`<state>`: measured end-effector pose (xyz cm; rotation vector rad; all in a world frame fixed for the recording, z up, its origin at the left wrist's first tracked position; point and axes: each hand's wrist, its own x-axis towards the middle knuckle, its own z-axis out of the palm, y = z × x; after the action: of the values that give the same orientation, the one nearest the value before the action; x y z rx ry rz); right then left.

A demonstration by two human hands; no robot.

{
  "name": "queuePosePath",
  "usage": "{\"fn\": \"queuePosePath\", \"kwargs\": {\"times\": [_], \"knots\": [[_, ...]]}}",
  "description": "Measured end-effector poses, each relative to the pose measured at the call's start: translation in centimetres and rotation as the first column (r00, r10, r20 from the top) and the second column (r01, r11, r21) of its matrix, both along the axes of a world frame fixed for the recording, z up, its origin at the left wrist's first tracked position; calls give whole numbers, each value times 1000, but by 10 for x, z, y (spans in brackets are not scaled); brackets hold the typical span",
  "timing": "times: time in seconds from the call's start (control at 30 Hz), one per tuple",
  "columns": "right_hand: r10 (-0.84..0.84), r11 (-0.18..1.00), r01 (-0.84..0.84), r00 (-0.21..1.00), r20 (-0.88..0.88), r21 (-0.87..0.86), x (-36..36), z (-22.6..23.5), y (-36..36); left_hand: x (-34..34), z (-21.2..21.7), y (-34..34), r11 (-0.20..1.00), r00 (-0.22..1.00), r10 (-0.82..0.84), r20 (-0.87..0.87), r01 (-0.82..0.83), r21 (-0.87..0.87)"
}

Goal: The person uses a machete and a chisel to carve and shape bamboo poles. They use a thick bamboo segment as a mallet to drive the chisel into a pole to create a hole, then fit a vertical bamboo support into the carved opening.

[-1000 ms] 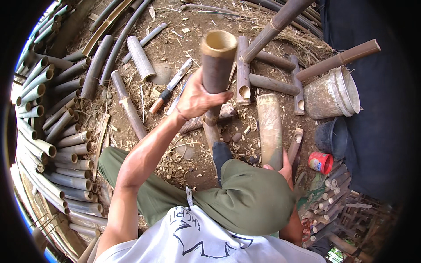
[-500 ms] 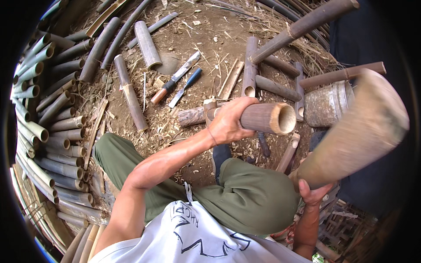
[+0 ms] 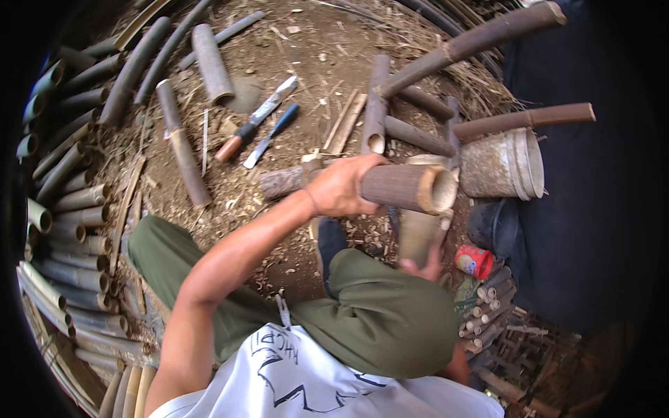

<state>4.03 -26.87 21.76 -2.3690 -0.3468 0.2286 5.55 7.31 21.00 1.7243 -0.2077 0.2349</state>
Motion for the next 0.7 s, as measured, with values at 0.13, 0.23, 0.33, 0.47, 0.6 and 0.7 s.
{"fn": "queuePosePath", "kwargs": {"times": [0.13,0.23,0.33,0.47,0.6,0.7], "knots": [[36,993,-53,985,-168,-102,-7,-102,3,4,4,14,989,989,-128,-70,133,61],[417,894,-412,909,-5,-175,10,-178,-10,6,7,24,970,962,-235,-138,241,24],[263,826,4,882,391,-563,88,-225,-6,5,35,34,930,911,-355,-211,366,16],[148,705,-218,976,-161,-675,160,-249,-80,20,89,18,876,883,-468,28,468,-117],[191,864,-253,965,-181,-435,95,-129,40,8,96,39,898,898,-436,-67,429,-92],[331,855,-389,919,-216,-343,72,-135,34,14,93,37,881,882,-467,-60,460,-111]]}}
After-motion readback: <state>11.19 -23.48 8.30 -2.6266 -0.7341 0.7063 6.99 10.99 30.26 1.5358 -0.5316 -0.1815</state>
